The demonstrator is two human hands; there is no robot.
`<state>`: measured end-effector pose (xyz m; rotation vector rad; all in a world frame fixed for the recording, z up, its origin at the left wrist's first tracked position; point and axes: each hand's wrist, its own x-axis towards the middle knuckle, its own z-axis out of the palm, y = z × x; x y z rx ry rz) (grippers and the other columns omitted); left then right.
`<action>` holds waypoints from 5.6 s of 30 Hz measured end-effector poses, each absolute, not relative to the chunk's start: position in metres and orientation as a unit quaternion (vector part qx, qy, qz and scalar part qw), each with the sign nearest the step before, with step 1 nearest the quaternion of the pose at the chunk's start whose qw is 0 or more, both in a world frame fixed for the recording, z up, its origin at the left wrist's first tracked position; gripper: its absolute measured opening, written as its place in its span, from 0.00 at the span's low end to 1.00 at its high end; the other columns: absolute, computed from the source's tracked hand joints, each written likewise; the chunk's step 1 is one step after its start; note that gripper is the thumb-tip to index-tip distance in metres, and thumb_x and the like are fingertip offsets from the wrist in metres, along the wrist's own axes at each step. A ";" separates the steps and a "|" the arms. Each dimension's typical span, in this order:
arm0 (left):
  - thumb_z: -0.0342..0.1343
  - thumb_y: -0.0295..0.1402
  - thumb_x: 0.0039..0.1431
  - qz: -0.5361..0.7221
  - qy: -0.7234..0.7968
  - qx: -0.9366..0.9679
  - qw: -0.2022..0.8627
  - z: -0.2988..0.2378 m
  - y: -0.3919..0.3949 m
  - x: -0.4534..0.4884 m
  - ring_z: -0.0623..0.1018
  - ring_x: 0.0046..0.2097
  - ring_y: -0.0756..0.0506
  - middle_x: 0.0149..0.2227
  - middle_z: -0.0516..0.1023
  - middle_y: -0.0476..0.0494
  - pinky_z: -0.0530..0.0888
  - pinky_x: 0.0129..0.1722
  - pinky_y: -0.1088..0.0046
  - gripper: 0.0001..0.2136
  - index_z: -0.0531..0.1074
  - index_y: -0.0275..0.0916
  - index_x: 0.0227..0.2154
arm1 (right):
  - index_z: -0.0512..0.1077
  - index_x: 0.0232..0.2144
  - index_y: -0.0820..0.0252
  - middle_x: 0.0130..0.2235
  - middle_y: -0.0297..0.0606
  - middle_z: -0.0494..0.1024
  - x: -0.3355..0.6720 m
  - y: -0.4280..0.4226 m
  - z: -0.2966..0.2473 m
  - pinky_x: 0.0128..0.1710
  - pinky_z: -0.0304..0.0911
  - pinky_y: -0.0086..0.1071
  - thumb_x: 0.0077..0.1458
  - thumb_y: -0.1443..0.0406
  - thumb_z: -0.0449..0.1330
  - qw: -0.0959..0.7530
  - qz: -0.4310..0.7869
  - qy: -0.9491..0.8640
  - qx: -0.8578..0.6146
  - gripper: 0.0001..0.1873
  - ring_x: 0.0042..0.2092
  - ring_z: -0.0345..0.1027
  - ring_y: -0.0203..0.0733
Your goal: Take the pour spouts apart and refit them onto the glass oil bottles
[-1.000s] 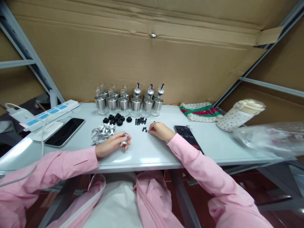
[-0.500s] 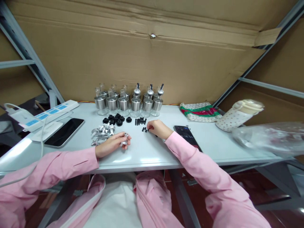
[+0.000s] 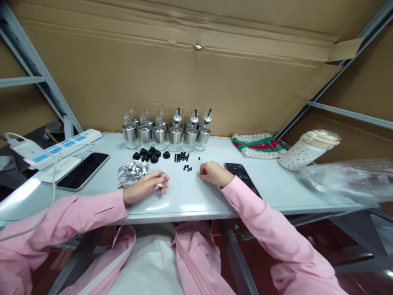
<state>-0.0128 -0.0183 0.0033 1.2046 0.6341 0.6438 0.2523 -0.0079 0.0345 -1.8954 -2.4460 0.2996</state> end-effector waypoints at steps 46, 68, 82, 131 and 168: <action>0.56 0.39 0.54 0.290 0.286 0.550 0.729 0.003 -0.018 -0.013 0.71 0.29 0.52 0.31 0.71 0.46 0.63 0.31 0.73 0.13 0.67 0.33 0.34 | 0.78 0.32 0.65 0.32 0.41 0.81 0.243 0.025 0.028 0.38 0.65 0.28 0.46 0.74 0.58 0.067 0.115 -0.780 -0.612 0.11 0.35 0.74 0.40; 0.56 0.39 0.53 0.296 0.286 0.545 0.731 0.002 -0.018 -0.013 0.71 0.29 0.52 0.31 0.71 0.47 0.63 0.31 0.74 0.13 0.67 0.33 0.33 | 0.77 0.38 0.65 0.29 0.37 0.78 0.218 0.020 0.028 0.33 0.63 0.27 0.42 0.71 0.62 0.090 0.140 -0.772 -0.613 0.16 0.30 0.70 0.37; 0.56 0.40 0.53 0.292 0.288 0.549 0.728 0.003 -0.018 -0.013 0.71 0.29 0.52 0.31 0.71 0.47 0.63 0.31 0.73 0.14 0.67 0.33 0.34 | 0.76 0.36 0.62 0.30 0.35 0.77 0.225 0.025 0.024 0.34 0.64 0.27 0.43 0.69 0.63 0.100 0.180 -0.795 -0.571 0.13 0.30 0.69 0.35; 0.56 0.38 0.52 0.291 0.284 0.551 0.729 0.003 -0.018 -0.013 0.70 0.29 0.52 0.31 0.70 0.47 0.64 0.32 0.72 0.12 0.66 0.34 0.33 | 0.69 0.47 0.68 0.43 0.51 0.74 0.262 0.022 0.017 0.45 0.62 0.35 0.57 0.73 0.46 0.099 0.008 -0.786 -0.610 0.18 0.41 0.71 0.44; 0.52 0.27 0.48 0.326 0.306 0.588 0.674 0.008 -0.023 -0.014 0.72 0.23 0.55 0.28 0.69 0.55 0.66 0.29 0.76 0.10 0.56 0.39 0.31 | 0.72 0.29 0.62 0.28 0.37 0.75 0.162 0.001 0.035 0.33 0.66 0.29 0.51 0.63 0.61 0.415 0.212 -0.839 -0.281 0.07 0.29 0.69 0.34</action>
